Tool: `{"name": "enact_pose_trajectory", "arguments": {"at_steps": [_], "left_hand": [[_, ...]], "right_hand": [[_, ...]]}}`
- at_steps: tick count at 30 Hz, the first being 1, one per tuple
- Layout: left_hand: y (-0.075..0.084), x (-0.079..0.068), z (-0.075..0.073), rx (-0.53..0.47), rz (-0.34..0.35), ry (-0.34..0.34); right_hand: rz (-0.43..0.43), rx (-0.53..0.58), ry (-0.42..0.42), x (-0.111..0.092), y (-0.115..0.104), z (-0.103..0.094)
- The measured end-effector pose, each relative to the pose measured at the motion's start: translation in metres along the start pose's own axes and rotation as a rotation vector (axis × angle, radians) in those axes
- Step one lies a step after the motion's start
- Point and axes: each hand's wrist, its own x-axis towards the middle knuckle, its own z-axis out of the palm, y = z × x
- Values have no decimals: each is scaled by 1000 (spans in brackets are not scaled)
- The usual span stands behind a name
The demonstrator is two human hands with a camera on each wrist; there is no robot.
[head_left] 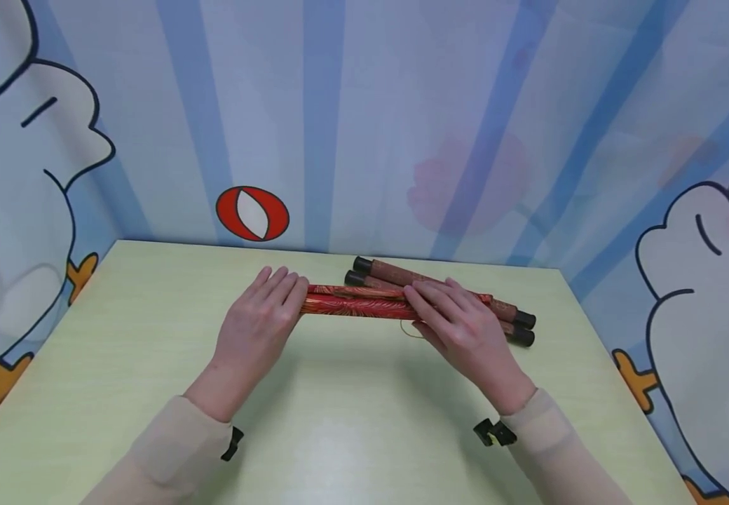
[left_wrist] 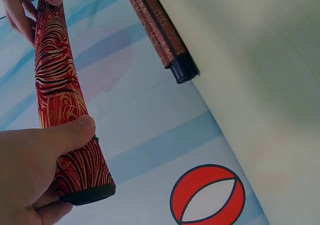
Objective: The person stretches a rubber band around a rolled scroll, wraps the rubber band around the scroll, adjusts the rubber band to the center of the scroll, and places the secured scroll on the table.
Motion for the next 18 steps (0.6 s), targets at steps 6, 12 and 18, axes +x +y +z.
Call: {"name": "enact_pose_trajectory", "arguments": {"at_steps": [6,12,18], "left_hand": [[-3,0,1,2,7,0],[-5,-1,1,0,-5,-21],[-8,-4,3,-11,-33,-52]], "right_hand": [[22,-19,-12,-2,4,0],[19,-17,-17,0,6,2],[1,-13,-5,5,6,5]]}}
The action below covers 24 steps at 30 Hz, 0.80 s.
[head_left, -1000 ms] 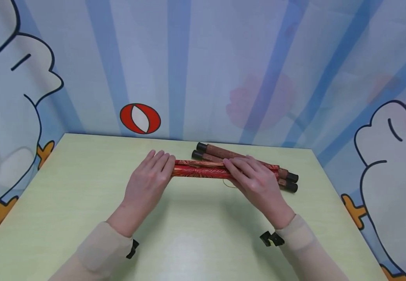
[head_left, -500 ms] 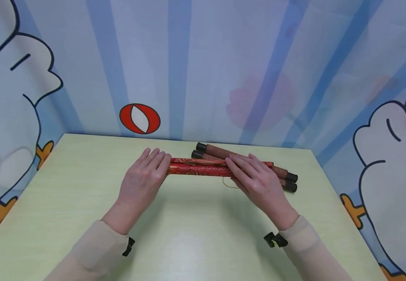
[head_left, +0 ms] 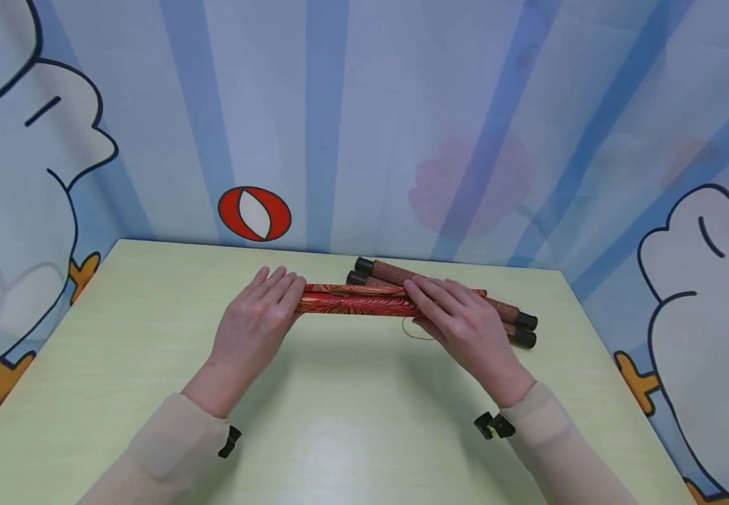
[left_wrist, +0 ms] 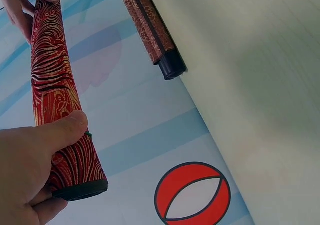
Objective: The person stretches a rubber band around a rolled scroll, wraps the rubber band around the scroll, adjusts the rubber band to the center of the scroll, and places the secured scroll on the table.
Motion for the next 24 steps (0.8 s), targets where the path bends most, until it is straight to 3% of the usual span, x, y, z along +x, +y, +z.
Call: {"name": "enact_pose_trajectory", "arguments": {"at_steps": [9,13,18,24], "left_hand": [[-2,0,4,-9,3,22],[-3,0,7,38,20,32],[-1,-1,9,101,40,28],[-1,1,5,101,-10,-4]], "right_hand": [[-1,9,46,0,1,6],[-5,-11,68,0,1,7],[-6,-22,160,3,2,7],[-13,-9,207,4,4,8]]}}
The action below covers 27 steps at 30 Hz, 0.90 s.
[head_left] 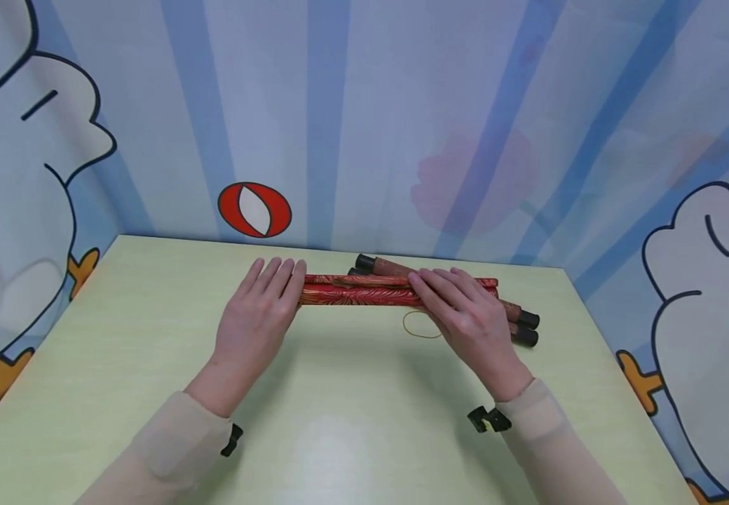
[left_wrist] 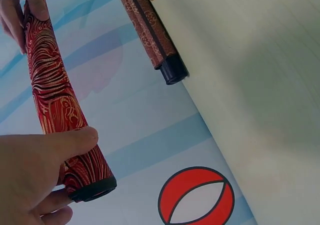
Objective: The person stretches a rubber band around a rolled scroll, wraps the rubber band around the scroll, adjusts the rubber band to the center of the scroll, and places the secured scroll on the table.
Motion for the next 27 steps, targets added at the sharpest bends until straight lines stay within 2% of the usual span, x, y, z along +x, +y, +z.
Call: {"name": "enact_pose_trajectory", "arguments": {"at_steps": [6,14,19,23,27], "left_hand": [[-1,4,-3,-11,-29,-27],[-1,8,-3,-42,9,6],[-1,11,-4,-81,28,8],[-4,10,-5,-84,28,-20],[-8,9,-6,-75,-8,-58]], "right_hand": [[3,11,-7,0,0,-2],[-1,-2,-8,1,2,-2],[13,8,-45,0,0,-4],[23,19,-82,-2,0,-4],[17,13,-82,-1,1,-3]]}}
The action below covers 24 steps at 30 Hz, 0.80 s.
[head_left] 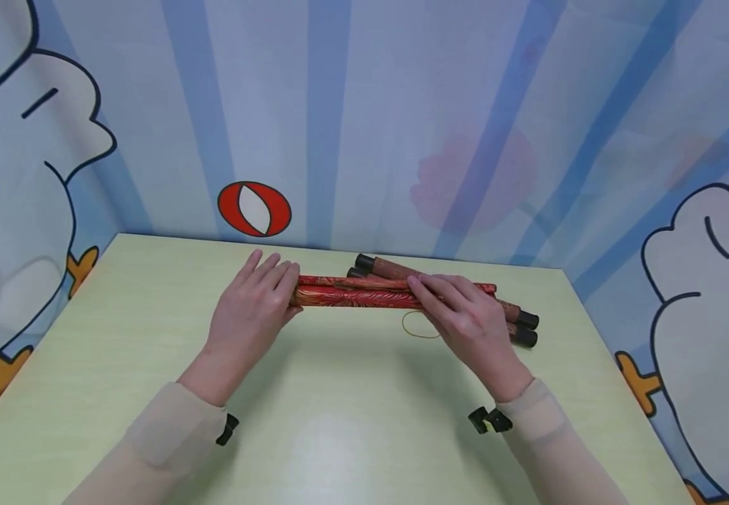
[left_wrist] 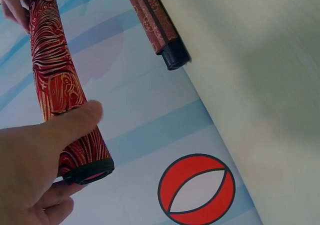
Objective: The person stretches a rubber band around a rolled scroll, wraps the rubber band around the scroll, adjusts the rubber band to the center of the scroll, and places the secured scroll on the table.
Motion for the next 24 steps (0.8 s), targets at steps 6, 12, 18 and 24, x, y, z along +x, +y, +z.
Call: {"name": "enact_pose_trajectory", "arguments": {"at_steps": [6,12,18,24], "left_hand": [[0,1,0,-11,1,-22],[1,3,-1,-34,-9,-45],[-4,4,0,-73,-35,-73],[-7,4,2,-79,-36,-53]], "right_hand": [[-16,-7,6,2,0,-1],[-23,-22,-42,4,-3,-4],[-31,-28,-86,5,-4,-1],[-8,-7,-103,2,-4,2]]}}
